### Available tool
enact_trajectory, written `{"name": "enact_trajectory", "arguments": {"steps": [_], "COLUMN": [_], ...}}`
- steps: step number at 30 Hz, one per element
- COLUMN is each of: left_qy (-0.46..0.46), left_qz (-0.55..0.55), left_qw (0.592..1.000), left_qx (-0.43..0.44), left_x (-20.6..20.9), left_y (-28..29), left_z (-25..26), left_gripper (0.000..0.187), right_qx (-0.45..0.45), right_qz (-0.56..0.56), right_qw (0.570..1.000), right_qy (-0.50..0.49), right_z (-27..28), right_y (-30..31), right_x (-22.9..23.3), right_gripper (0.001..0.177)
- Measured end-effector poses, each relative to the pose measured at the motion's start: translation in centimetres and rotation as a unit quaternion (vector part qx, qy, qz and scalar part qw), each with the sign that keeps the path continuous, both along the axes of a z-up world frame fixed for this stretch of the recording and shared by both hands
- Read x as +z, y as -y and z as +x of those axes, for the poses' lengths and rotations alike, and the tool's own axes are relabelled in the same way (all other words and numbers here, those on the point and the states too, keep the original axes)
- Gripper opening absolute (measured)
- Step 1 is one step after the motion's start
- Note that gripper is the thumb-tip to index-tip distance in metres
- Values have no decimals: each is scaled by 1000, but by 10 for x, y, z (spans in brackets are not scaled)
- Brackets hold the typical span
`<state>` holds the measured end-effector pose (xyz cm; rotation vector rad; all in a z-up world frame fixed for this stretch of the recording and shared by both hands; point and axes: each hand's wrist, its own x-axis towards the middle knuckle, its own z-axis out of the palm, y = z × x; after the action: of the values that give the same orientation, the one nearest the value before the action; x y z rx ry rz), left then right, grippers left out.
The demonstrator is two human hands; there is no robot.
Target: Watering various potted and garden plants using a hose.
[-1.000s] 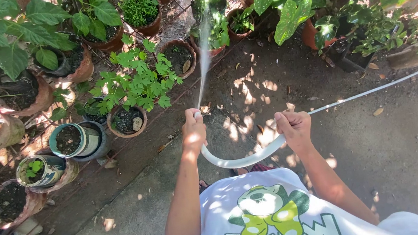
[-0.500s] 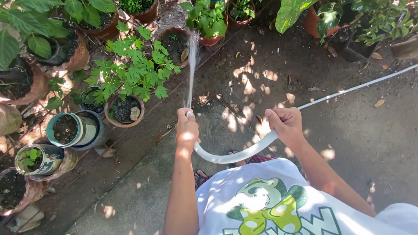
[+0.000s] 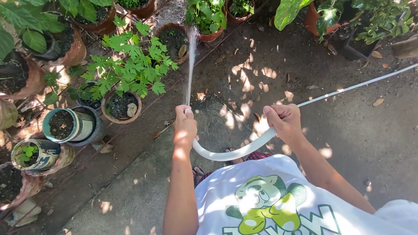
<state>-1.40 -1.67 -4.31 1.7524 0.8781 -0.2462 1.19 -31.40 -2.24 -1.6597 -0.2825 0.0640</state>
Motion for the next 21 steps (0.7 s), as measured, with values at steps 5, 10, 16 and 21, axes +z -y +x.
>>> {"name": "enact_trajectory", "arguments": {"steps": [5,10,16,21], "left_qy": [1,5,-29,10], "left_qz": [-5,-6,5,-32], "left_qw": [1000,1000,999,998], "left_qx": [2,-4,-35,-46], "left_x": [-6,-10,-14,-10], "left_y": [7,16,30,48], "left_z": [4,11,18,24], "left_gripper": [21,22,24,27], "right_qx": [-8,-11,-13,-13], "right_qz": [-9,-12,-28,-23], "right_qw": [1000,1000,999,999], "right_qy": [4,13,10,29], "right_z": [4,10,18,23], "right_y": [7,17,29,41], "right_x": [-2,-4,-2,7], "right_gripper": [43,45,47,46]}}
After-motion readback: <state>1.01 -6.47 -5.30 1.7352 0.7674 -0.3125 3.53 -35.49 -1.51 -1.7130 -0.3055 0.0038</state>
